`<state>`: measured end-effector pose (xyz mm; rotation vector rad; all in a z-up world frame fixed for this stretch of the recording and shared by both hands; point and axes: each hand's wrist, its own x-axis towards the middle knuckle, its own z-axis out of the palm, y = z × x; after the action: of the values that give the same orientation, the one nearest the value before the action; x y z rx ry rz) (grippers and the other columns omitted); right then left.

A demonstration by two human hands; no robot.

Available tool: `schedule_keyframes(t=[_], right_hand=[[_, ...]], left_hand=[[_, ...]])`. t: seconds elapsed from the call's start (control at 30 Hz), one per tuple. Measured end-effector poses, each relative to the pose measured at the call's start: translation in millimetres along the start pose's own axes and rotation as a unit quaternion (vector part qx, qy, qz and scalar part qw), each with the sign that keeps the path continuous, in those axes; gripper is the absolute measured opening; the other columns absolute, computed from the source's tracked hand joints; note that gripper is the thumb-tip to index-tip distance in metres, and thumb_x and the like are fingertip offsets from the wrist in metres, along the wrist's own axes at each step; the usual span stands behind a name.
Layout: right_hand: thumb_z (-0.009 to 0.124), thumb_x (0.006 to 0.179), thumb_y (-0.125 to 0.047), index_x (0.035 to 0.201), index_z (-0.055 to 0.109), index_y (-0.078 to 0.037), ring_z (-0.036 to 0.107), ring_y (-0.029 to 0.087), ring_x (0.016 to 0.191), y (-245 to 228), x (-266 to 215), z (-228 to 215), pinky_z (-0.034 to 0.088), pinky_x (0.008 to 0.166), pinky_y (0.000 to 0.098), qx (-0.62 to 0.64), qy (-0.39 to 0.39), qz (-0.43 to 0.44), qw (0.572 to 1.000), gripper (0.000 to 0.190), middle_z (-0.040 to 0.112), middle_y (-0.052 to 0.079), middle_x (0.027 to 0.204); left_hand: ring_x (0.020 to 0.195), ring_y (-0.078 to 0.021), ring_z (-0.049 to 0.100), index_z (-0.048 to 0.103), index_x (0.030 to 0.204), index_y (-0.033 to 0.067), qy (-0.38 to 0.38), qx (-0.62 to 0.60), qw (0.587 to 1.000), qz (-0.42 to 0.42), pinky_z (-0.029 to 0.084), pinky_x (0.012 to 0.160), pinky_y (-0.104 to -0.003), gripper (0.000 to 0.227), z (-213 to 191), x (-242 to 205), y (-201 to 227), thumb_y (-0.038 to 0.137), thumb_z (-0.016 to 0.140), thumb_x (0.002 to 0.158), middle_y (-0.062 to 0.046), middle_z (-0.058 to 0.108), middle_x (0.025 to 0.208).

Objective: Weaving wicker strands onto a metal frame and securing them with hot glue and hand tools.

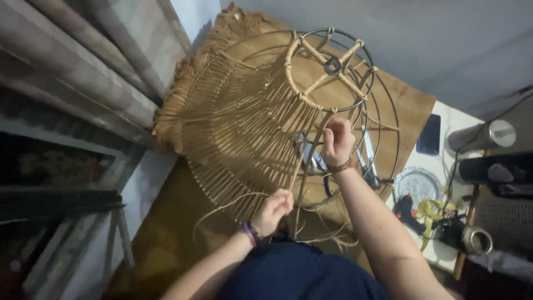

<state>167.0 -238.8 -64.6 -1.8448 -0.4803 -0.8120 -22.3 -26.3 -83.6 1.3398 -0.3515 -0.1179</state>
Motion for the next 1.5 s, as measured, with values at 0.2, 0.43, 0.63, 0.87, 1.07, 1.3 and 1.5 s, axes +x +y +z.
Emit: schedule_keyframes(t=[0.2, 0.43, 0.63, 0.87, 1.07, 1.3, 1.5], right_hand=[[0.057, 0.105, -0.022, 0.101, 0.061, -0.006, 0.059, 0.026, 0.063, -39.9, 2.1, -7.6, 0.047, 0.061, 0.0353, -0.008, -0.018, 0.038, 0.999, 0.017, 0.063, 0.012, 0.071], [0.067, 0.092, -0.034, 0.108, 0.064, -0.002, 0.062, 0.030, 0.088, -151.9, -30.6, 9.2, 0.052, 0.071, 0.0398, 0.090, -0.136, 0.489, 0.857, 0.036, 0.062, 0.018, 0.099], [0.053, 0.106, -0.010, 0.091, 0.060, -0.003, 0.057, 0.013, 0.058, -172.8, 17.4, -10.6, 0.046, 0.056, 0.0251, 0.333, -0.077, 0.353, 0.871, 0.018, 0.053, 0.004, 0.069], [0.048, 0.102, -0.014, 0.059, 0.068, -0.008, 0.063, 0.017, 0.043, -235.1, -50.2, -95.2, 0.050, 0.047, 0.0277, 0.183, -0.166, 0.117, 0.962, 0.048, 0.068, 0.012, 0.064], [0.058, 0.098, -0.015, 0.121, 0.067, -0.009, 0.071, 0.048, 0.097, -258.0, -155.5, -59.2, 0.056, 0.079, 0.0598, -0.092, -0.491, 0.297, 0.814, 0.025, 0.078, 0.021, 0.104], [0.061, 0.095, -0.040, 0.085, 0.073, -0.027, 0.078, 0.025, 0.088, -231.9, -195.7, -42.6, 0.061, 0.080, 0.0394, -0.283, -0.579, 0.379, 0.664, 0.021, 0.079, -0.006, 0.083], [0.069, 0.089, -0.010, 0.099, 0.072, -0.016, 0.071, 0.034, 0.092, -218.4, -140.1, -59.2, 0.057, 0.081, 0.0455, -0.231, -0.188, 0.241, 0.924, 0.012, 0.073, 0.007, 0.091]], left_hand=[[0.097, -0.0288, 0.065, 0.061, 0.080, 0.0094, -0.105, 0.280, 0.936, 0.185, 0.053, 0.092, -0.040, 0.024, -8.9, 16.8, -15.1, 0.019, 0.065, 0.102, -0.006, 0.063, 0.086], [0.088, -0.0360, 0.064, 0.061, 0.079, 0.0075, -0.109, 0.315, 0.925, 0.181, 0.054, 0.080, -0.042, 0.025, -20.6, 13.5, -25.9, 0.020, 0.058, 0.101, -0.014, 0.062, 0.078], [0.091, -0.0348, 0.064, 0.058, 0.078, 0.0088, -0.124, 0.308, 0.927, 0.176, 0.050, 0.083, -0.044, 0.033, -20.7, 9.9, -29.7, 0.027, 0.050, 0.105, -0.010, 0.061, 0.078], [0.065, -0.0231, 0.070, 0.068, 0.074, 0.0181, -0.018, 0.221, 0.975, -0.021, 0.054, 0.062, -0.032, 0.044, -47.3, -6.6, -44.0, 0.044, 0.053, 0.106, -0.004, 0.068, 0.061], [0.060, -0.0067, 0.052, 0.050, 0.135, 0.0134, 0.095, -0.014, 0.968, -0.234, 0.047, 0.046, -0.014, 0.053, -22.0, -9.5, 24.7, 0.015, 0.078, 0.090, -0.010, 0.063, 0.106], [0.031, -0.0004, 0.035, 0.075, 0.099, 0.0068, -0.083, -0.181, 0.923, -0.330, 0.032, 0.032, -0.014, 0.044, -35.9, 12.5, -9.9, 0.046, 0.057, 0.106, -0.004, 0.061, 0.062], [0.035, 0.0005, 0.029, 0.070, 0.093, 0.0119, -0.049, -0.196, 0.912, -0.356, 0.026, 0.034, -0.013, 0.043, -40.8, 9.7, -13.1, 0.051, 0.056, 0.105, 0.001, 0.049, 0.063]])
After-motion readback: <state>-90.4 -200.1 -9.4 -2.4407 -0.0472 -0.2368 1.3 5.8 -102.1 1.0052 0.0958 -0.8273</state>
